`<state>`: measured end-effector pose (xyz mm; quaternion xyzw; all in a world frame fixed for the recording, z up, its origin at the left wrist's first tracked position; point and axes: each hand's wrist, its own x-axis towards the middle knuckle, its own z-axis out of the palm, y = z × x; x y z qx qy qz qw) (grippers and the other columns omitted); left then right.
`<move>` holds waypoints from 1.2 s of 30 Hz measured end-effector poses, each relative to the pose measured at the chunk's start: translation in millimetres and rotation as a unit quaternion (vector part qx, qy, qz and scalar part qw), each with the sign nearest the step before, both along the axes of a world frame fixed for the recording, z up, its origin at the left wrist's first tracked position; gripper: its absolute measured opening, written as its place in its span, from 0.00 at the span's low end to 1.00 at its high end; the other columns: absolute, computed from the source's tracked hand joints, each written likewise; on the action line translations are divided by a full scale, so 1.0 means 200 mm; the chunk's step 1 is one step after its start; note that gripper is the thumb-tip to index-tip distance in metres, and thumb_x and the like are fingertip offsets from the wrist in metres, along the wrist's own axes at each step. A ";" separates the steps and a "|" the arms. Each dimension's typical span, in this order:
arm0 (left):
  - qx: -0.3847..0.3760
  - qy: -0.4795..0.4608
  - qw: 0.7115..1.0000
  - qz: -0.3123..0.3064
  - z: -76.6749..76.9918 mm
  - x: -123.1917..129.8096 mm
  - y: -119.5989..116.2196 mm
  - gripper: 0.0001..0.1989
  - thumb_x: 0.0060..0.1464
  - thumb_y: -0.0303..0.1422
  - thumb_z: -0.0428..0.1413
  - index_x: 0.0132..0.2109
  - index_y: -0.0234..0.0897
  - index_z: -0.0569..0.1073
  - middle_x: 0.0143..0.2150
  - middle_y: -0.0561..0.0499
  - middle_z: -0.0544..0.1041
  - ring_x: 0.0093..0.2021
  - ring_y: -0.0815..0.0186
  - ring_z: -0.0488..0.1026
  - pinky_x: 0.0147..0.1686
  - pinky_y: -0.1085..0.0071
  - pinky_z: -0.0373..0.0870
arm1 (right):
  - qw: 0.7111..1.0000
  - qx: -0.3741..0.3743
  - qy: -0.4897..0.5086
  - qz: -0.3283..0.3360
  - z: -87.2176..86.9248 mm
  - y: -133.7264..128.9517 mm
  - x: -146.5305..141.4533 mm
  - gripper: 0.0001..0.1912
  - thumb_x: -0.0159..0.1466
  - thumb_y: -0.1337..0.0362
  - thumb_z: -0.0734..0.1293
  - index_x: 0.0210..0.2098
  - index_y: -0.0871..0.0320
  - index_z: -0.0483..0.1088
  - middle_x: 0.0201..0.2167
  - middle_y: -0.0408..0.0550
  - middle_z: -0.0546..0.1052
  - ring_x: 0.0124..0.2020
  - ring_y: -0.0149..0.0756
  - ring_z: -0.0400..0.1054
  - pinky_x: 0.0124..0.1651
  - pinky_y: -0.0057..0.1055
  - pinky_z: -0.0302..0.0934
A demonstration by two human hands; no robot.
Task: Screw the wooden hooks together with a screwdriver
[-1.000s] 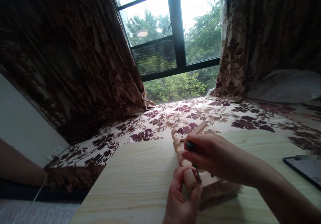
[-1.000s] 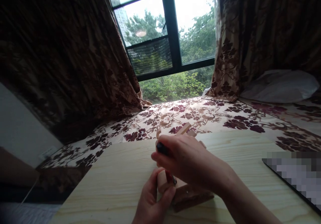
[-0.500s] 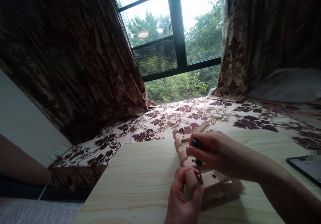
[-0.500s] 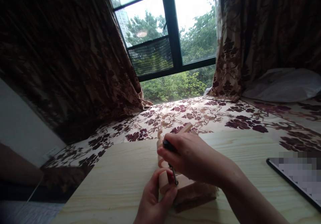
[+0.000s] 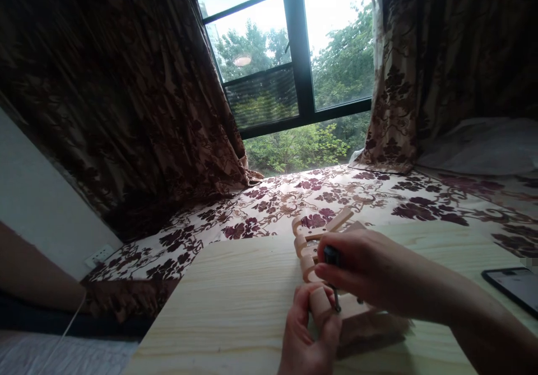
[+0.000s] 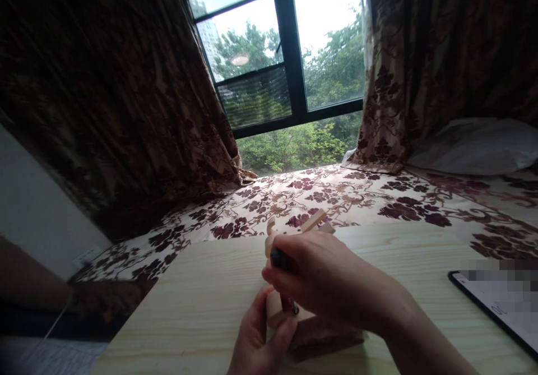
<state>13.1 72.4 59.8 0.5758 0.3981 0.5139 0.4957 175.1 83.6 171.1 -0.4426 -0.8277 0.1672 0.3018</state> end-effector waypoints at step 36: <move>0.018 -0.001 1.000 -0.013 -0.08 -0.02 0.03 0.19 0.47 0.47 0.64 0.42 0.40 0.74 0.35 0.51 0.74 0.36 0.65 0.69 0.41 0.71 0.65 | 0.996 0.024 -0.041 -0.081 -0.01 0.03 0.00 0.09 0.66 0.60 0.61 0.30 0.56 0.66 0.25 0.43 0.73 0.25 0.31 0.62 0.28 0.28 0.48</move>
